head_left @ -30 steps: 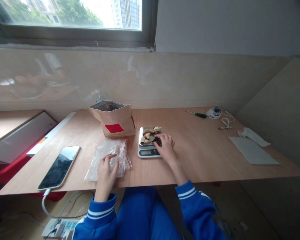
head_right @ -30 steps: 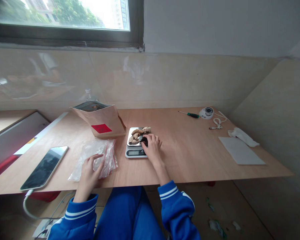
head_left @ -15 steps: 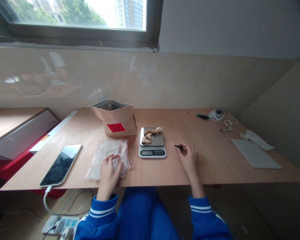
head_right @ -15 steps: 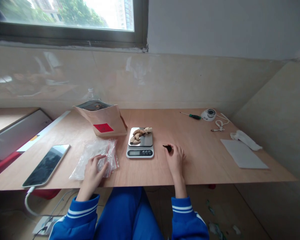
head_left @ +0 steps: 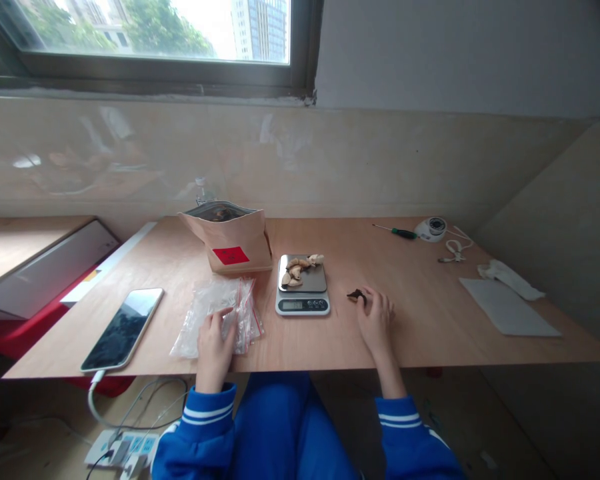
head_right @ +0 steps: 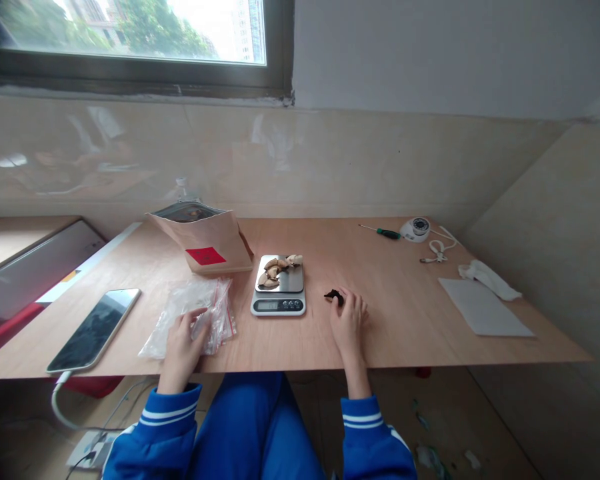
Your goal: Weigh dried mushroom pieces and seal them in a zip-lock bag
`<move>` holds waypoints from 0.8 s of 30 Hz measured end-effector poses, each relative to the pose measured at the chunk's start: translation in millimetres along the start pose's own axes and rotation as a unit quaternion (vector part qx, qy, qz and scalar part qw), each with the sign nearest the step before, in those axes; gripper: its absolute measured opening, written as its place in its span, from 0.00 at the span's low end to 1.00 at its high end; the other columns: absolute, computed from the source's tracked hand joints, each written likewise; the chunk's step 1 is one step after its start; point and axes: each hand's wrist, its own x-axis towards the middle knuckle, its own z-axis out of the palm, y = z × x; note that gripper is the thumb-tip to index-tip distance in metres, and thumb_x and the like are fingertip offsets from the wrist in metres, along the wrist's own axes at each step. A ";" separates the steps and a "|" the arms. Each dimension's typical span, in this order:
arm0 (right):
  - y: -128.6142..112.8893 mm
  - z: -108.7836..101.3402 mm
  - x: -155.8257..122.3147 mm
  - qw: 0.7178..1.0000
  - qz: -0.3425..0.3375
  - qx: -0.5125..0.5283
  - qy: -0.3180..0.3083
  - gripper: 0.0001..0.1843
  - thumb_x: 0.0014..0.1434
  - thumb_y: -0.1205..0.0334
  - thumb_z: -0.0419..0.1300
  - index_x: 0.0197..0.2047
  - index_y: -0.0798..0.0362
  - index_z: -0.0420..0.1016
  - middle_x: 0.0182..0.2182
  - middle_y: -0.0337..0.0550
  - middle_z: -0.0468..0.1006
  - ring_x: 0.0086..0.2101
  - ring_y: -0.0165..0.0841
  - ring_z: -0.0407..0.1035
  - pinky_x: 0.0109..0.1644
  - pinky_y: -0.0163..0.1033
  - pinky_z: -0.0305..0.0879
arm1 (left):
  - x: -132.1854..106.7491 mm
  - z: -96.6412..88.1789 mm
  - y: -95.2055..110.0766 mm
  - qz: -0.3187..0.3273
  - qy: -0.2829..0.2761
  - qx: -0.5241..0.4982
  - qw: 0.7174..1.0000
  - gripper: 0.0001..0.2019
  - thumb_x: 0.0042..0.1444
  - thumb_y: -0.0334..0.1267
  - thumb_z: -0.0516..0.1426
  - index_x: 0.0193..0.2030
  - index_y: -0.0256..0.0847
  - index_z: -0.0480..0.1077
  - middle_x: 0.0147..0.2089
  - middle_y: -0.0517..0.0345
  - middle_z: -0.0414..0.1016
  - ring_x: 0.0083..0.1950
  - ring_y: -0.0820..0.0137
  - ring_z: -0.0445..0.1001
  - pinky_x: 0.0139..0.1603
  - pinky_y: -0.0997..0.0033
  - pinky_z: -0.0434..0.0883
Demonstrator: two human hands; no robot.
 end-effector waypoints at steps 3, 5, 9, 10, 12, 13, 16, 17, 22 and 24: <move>0.2 0.0 -0.2 1.000 0.004 -0.004 0.008 0.15 0.60 0.59 0.48 0.45 0.53 0.71 0.42 0.52 0.73 0.43 0.44 0.63 0.47 0.49 0.57 | 1.5 -0.7 -0.4 -0.005 0.008 -0.026 1.000 0.19 0.54 0.48 0.49 0.43 0.38 0.71 0.40 0.47 0.71 0.42 0.57 0.71 0.46 0.53 0.69; -1.0 -0.6 0.0 1.000 0.004 -0.005 0.015 0.15 0.60 0.59 0.48 0.44 0.54 0.71 0.41 0.52 0.73 0.43 0.44 0.62 0.47 0.49 0.57 | 1.3 -2.4 1.0 -0.012 0.006 -0.042 0.999 0.18 0.54 0.48 0.49 0.41 0.39 0.72 0.38 0.49 0.71 0.40 0.59 0.72 0.45 0.55 0.69; -3.6 -3.0 1.0 0.999 0.009 0.002 0.036 0.15 0.60 0.59 0.47 0.44 0.55 0.71 0.40 0.53 0.72 0.43 0.45 0.62 0.47 0.49 0.57 | -2.6 -6.4 4.3 -0.041 0.044 -0.075 0.995 0.16 0.54 0.47 0.50 0.38 0.41 0.74 0.36 0.53 0.72 0.38 0.63 0.72 0.41 0.61 0.70; -3.6 -3.7 1.4 0.999 0.010 0.005 0.039 0.15 0.60 0.59 0.47 0.44 0.55 0.71 0.40 0.54 0.72 0.43 0.45 0.62 0.48 0.50 0.57 | -3.8 -7.6 5.1 -0.043 0.066 -0.084 0.993 0.15 0.54 0.47 0.51 0.37 0.41 0.74 0.35 0.54 0.72 0.38 0.63 0.72 0.41 0.62 0.70; -3.8 -5.6 2.2 0.999 0.011 0.015 0.043 0.15 0.60 0.60 0.47 0.44 0.55 0.71 0.40 0.54 0.72 0.43 0.45 0.63 0.48 0.50 0.57 | -5.5 -11.0 7.5 -0.039 0.116 -0.099 0.988 0.13 0.54 0.46 0.53 0.36 0.40 0.74 0.35 0.55 0.73 0.37 0.65 0.72 0.40 0.64 0.70; -4.9 -7.2 2.5 0.999 0.012 0.024 0.047 0.15 0.60 0.60 0.47 0.44 0.55 0.71 0.40 0.54 0.72 0.43 0.44 0.63 0.49 0.51 0.57 | -6.0 -13.5 9.4 -0.036 0.141 -0.104 0.984 0.12 0.53 0.44 0.54 0.35 0.40 0.74 0.34 0.56 0.74 0.37 0.66 0.72 0.41 0.64 0.69; -21.4 -15.8 1.6 0.995 0.022 0.084 0.054 0.14 0.61 0.58 0.48 0.41 0.55 0.72 0.39 0.52 0.74 0.42 0.42 0.64 0.49 0.50 0.58 | -6.7 -22.9 19.1 -0.029 0.199 -0.115 0.973 0.08 0.53 0.41 0.56 0.33 0.40 0.73 0.35 0.57 0.74 0.36 0.68 0.71 0.40 0.66 0.69; -33.3 -19.9 0.4 0.991 0.028 0.122 0.037 0.15 0.62 0.57 0.48 0.40 0.55 0.72 0.38 0.52 0.74 0.41 0.41 0.65 0.48 0.48 0.59 | -6.9 -26.0 24.0 -0.023 0.209 -0.123 0.970 0.07 0.53 0.40 0.57 0.33 0.40 0.73 0.35 0.57 0.74 0.36 0.68 0.71 0.40 0.67 0.69; -130.1 -38.4 -12.6 0.887 0.025 0.376 -0.268 0.16 0.65 0.52 0.48 0.46 0.51 0.71 0.40 0.44 0.75 0.40 0.34 0.69 0.44 0.39 0.64 | -11.2 -31.3 62.4 0.028 0.206 -0.187 0.960 0.05 0.55 0.38 0.58 0.34 0.40 0.73 0.35 0.57 0.73 0.38 0.69 0.70 0.38 0.69 0.67; -165.9 -39.5 -19.4 0.823 0.017 0.451 -0.345 0.17 0.64 0.51 0.50 0.49 0.49 0.70 0.40 0.42 0.75 0.36 0.31 0.70 0.41 0.36 0.66 | -14.2 -28.8 80.6 0.041 0.191 -0.210 0.958 0.05 0.56 0.38 0.57 0.35 0.41 0.73 0.35 0.58 0.72 0.37 0.70 0.69 0.38 0.69 0.67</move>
